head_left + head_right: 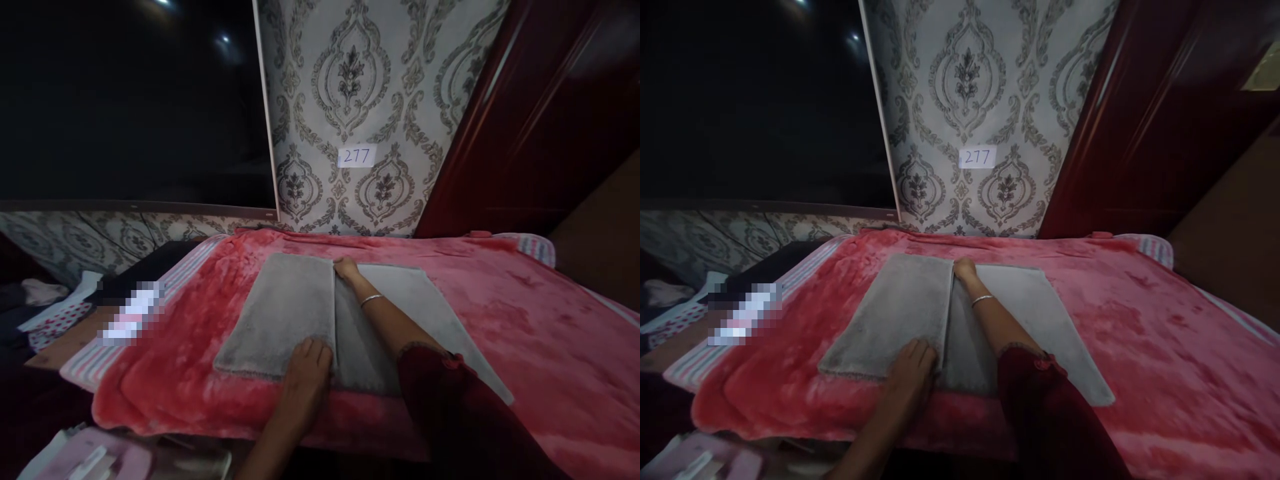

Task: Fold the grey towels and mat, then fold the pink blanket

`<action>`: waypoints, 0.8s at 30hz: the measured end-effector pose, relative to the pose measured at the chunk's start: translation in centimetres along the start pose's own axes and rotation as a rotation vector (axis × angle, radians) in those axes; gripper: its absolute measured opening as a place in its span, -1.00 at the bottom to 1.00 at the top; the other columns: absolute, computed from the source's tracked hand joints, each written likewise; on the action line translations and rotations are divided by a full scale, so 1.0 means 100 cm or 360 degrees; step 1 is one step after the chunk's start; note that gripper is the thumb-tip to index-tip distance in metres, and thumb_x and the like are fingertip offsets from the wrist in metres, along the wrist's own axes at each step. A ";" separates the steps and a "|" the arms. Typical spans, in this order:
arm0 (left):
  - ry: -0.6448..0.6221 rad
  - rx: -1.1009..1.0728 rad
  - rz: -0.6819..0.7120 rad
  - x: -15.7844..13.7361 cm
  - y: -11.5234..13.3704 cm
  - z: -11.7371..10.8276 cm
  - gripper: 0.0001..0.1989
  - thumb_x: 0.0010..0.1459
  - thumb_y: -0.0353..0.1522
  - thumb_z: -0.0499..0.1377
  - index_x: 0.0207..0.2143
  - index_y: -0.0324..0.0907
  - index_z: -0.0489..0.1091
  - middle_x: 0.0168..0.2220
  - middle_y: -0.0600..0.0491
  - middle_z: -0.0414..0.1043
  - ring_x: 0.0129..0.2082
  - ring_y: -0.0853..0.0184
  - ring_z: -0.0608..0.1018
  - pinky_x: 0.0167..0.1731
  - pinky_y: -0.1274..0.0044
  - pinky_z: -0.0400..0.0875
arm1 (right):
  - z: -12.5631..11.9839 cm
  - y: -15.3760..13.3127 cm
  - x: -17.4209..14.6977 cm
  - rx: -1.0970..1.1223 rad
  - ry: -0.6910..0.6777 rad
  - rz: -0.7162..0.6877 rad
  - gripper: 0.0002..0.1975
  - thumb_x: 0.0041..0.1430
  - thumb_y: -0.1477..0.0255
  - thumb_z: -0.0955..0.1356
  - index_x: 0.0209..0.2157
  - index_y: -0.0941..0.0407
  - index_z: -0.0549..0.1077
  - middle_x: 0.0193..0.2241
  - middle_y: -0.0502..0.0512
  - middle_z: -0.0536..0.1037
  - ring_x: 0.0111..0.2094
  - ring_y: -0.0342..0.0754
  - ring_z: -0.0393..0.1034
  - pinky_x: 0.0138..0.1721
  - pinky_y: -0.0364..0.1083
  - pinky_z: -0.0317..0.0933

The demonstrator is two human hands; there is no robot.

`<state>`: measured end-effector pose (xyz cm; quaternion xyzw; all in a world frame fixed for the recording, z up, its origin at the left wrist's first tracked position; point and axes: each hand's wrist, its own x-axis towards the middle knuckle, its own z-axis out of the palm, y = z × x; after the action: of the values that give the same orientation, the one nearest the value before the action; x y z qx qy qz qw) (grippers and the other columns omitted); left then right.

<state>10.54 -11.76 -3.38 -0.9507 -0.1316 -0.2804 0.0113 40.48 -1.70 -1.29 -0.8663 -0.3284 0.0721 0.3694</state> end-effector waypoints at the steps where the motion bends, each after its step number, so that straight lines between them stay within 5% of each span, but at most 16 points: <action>1: 0.0003 0.0003 0.0012 0.000 0.000 0.001 -0.75 0.13 -0.65 0.04 -0.29 -0.15 0.35 -0.37 0.02 0.33 -0.31 0.21 0.37 -0.31 0.41 0.25 | -0.001 0.000 -0.001 -0.0006 0.0018 0.0031 -0.70 0.30 0.38 0.38 0.04 0.15 0.48 -0.07 0.15 0.58 -0.11 -0.01 0.50 -0.09 -0.04 0.39; 5: -0.0055 -0.0012 0.0039 -0.001 0.001 0.008 -0.74 0.12 -0.65 0.04 -0.31 -0.14 0.33 -0.36 0.03 0.34 -0.31 0.22 0.39 -0.30 0.41 0.28 | -0.005 0.001 -0.008 -0.0037 0.0074 0.0082 -0.72 0.21 0.54 0.34 -0.05 0.14 0.53 -0.13 0.15 0.63 -0.11 -0.03 0.51 -0.13 -0.15 0.31; 12: 0.0013 -0.0233 -0.0026 -0.008 0.002 0.009 -0.81 0.16 -0.52 0.12 -0.18 -0.14 0.33 -0.19 -0.03 0.38 -0.20 0.19 0.42 -0.23 0.37 0.35 | -0.007 0.000 -0.013 -0.0066 0.0045 0.0064 -0.79 0.27 0.48 0.29 -0.26 0.18 0.58 -0.22 0.22 0.64 -0.18 -0.03 0.51 -0.18 -0.16 0.28; 19: 0.0027 -0.0022 -0.0004 -0.009 0.007 0.023 -0.81 0.19 -0.59 0.08 -0.32 -0.13 0.34 -0.33 0.01 0.34 -0.28 0.22 0.40 -0.30 0.39 0.32 | -0.004 -0.010 -0.022 -0.0092 0.0076 0.0034 -0.58 0.20 0.38 0.38 0.10 0.12 0.44 -0.04 0.16 0.58 -0.03 0.00 0.48 -0.04 -0.11 0.31; 24: -0.0095 -0.0031 -0.0012 -0.008 0.018 0.020 -0.80 0.21 -0.60 0.06 -0.28 -0.15 0.37 -0.33 0.00 0.37 -0.27 0.22 0.43 -0.30 0.40 0.34 | -0.002 -0.010 -0.030 -0.0137 0.0063 0.0028 -0.60 0.25 0.44 0.31 0.12 0.10 0.42 0.02 0.17 0.56 0.03 0.03 0.47 0.04 -0.06 0.30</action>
<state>11.39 -13.53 -5.39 -0.9582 -0.1327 -0.2533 -0.0030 37.68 -3.15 -0.84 -0.8855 -0.3163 0.0440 0.3374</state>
